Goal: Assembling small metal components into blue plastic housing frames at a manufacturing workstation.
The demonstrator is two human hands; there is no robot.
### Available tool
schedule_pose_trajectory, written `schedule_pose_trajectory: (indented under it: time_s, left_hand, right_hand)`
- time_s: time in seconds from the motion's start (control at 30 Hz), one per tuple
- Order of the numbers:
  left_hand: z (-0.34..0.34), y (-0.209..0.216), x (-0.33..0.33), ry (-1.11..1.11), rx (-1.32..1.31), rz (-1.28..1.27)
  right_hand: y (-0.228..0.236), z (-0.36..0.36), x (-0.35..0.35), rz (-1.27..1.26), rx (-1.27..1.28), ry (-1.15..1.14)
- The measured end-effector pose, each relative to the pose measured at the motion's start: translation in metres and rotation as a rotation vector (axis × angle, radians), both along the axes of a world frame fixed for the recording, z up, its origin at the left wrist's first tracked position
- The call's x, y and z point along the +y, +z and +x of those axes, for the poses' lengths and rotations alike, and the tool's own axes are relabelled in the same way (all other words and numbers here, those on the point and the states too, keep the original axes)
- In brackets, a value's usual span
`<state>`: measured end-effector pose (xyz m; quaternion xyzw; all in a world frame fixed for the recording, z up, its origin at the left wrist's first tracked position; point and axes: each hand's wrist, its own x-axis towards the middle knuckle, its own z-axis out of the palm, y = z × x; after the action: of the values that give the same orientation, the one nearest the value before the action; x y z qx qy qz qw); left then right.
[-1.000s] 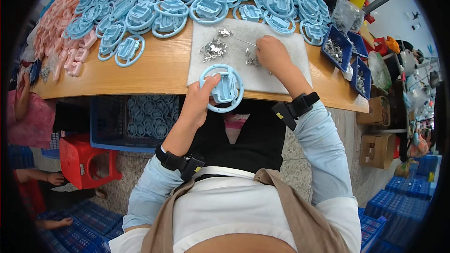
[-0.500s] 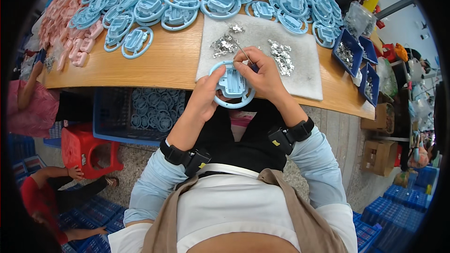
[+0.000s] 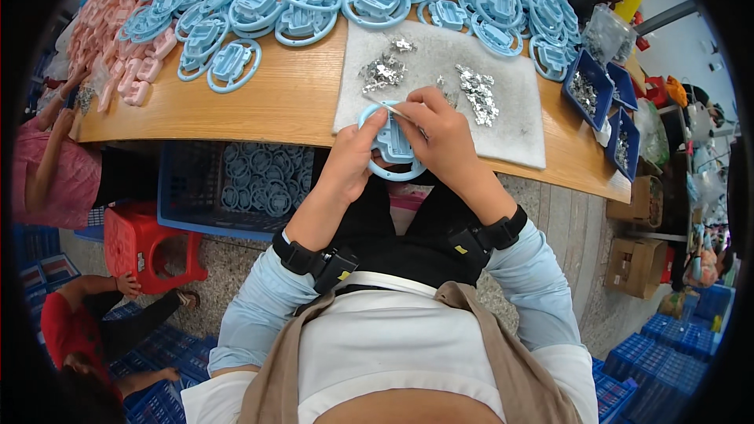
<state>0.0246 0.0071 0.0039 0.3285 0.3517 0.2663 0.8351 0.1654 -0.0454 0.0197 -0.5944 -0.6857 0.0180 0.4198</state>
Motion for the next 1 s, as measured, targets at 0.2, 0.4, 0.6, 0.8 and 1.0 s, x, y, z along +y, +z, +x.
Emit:
schedule_pose_trajectory:
  time_s: [0.2,0.4,0.6,0.8,1.0]
  left_hand:
    - [-0.001,-0.003,-0.001,-0.017,0.003,0.026]
    - [0.002,0.000,-0.003,0.036,0.003,0.005]
    - [0.002,-0.001,-0.002,0.033,0.045,0.020]
    - [0.004,0.004,-0.003,0.045,0.070,0.030]
    - [0.003,-0.002,-0.003,0.027,0.096,0.047]
  right_hand:
    - [0.017,-0.003,-0.020,-0.180,-0.254,0.014]
    - [0.014,-0.002,-0.039,-0.274,-0.083,-0.088]
    - [0.006,-0.011,-0.053,-0.265,-0.189,-0.133]
    - [0.006,-0.014,-0.053,-0.272,-0.387,-0.197]
    - [0.007,-0.023,-0.051,-0.183,-0.666,-0.212]
